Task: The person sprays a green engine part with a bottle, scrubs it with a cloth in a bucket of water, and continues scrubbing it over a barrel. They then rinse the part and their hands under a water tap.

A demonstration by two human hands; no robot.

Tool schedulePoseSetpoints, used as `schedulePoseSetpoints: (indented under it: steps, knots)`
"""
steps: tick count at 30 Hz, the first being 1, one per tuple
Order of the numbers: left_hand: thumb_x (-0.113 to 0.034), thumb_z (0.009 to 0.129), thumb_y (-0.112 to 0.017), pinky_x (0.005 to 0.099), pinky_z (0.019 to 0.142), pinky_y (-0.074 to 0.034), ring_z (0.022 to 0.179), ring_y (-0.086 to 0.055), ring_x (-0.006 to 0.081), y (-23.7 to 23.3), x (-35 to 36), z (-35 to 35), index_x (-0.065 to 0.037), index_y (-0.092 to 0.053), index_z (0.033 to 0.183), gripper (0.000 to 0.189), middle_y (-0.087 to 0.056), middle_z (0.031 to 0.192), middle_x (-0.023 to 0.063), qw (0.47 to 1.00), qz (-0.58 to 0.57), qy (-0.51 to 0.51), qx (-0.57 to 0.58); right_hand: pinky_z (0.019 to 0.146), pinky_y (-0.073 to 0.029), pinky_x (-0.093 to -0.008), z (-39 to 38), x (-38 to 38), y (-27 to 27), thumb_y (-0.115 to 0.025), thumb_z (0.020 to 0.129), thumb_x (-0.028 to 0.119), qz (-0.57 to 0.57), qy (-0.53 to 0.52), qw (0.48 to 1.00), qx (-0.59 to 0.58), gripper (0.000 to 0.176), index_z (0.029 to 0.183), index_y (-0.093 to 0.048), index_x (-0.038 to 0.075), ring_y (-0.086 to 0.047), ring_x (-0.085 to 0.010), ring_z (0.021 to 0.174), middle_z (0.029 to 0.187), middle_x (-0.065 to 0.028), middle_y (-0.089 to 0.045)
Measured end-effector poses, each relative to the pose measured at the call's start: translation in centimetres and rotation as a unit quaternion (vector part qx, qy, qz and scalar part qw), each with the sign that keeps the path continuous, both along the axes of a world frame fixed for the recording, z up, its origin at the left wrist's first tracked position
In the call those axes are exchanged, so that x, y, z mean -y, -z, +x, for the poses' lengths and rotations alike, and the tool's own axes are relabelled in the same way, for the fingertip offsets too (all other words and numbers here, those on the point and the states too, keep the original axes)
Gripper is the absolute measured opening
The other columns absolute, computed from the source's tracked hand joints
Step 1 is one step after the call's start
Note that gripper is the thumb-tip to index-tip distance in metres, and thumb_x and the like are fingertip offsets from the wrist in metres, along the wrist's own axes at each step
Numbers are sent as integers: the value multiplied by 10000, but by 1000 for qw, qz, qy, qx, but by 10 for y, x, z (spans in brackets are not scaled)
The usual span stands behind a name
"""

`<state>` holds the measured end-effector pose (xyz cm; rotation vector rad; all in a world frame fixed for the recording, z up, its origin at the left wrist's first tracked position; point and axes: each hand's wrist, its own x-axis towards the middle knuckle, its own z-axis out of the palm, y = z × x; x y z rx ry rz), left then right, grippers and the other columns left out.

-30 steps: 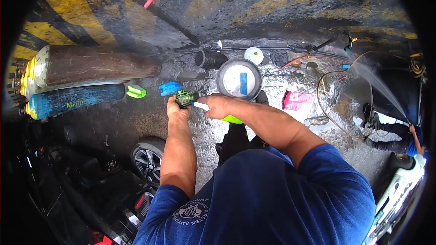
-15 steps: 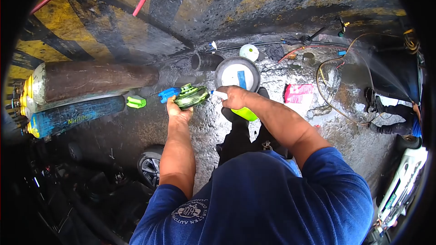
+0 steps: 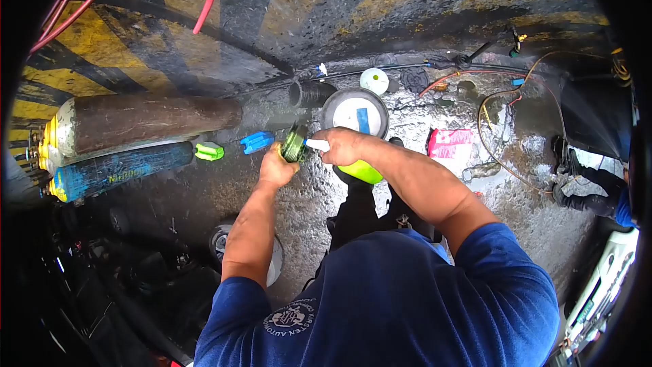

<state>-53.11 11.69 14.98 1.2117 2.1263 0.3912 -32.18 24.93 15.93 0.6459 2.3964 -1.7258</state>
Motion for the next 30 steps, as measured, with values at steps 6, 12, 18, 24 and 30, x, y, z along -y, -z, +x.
schedulePoseSetpoints:
  steps: [6,12,18,24,30]
  knots:
    - [-149,653,-757,432,845,-524,971,-647,411,-20,6,17,1,-580,1100,504,-674,995,242,996,-10,89,-20,893,-496,-433,35,-19,11,-636,781,203,-20,31,999,36,438,1188,-604,46,-630,-368,1026,1080,-207,-667]
    - [-159,636,-771,441,818,-529,932,-652,418,6,-3,39,-12,-596,1031,457,-682,948,233,999,-25,43,-12,897,-493,-431,64,-6,63,-629,806,192,-51,94,994,-21,515,1298,-535,71,-633,-365,1029,1100,-202,-663]
    - [17,680,-718,315,726,-527,776,-652,155,46,-2,73,6,-618,963,300,-697,888,67,979,20,-145,139,936,-486,-448,142,-7,142,-654,881,374,15,338,932,132,386,1109,-655,62,-620,-392,1029,1075,-226,-638]
    - [42,715,-701,294,765,-530,817,-671,161,143,25,57,20,-656,995,284,-708,934,70,923,71,-299,230,966,-466,-458,219,-20,294,-667,863,313,78,469,823,312,438,1175,-604,12,-573,-422,1098,1176,-268,-579]
    - [86,707,-684,299,800,-520,867,-656,158,228,67,22,11,-636,1041,346,-692,982,53,922,21,-329,205,951,-491,-449,236,-48,423,-614,872,392,36,426,770,473,511,1195,-589,-3,-621,-387,1102,1145,-270,-642]
